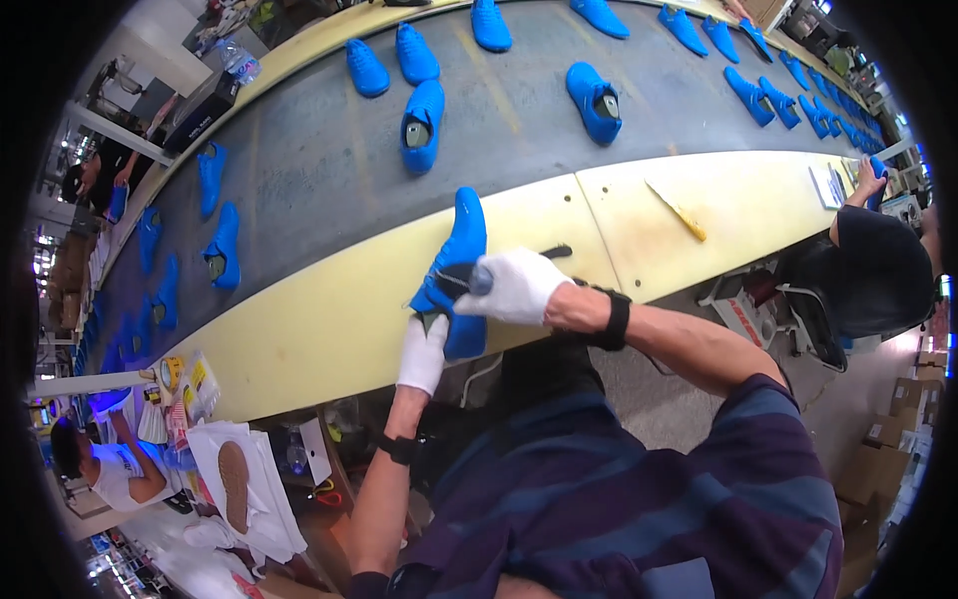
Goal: Trimming excess material from blue shoe components using a utility knife on an assembly line.
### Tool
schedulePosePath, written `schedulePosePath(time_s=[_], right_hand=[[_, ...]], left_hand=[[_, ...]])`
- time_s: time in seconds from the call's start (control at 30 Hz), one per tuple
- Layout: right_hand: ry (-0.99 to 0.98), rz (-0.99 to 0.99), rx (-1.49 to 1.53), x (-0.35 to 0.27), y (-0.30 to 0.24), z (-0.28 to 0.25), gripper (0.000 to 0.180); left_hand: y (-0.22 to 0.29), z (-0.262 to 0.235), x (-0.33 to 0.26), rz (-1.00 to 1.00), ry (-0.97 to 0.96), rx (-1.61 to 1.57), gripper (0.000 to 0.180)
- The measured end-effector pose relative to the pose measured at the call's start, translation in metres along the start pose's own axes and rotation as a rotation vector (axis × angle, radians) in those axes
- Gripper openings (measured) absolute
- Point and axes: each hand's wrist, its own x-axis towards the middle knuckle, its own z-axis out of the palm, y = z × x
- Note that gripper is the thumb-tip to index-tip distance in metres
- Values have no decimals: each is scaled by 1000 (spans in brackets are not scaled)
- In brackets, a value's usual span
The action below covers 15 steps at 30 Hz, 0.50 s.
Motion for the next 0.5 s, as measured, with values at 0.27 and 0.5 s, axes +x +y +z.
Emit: schedulePosePath(time_s=[0.27,0.5], right_hand=[[61,272,214,3,-14,-19,47],[-129,137,172,-11,-3,-8,43]], left_hand=[[20,5,-10,-7,-4,56,49],[5,5,-3,18,21,25,50]])
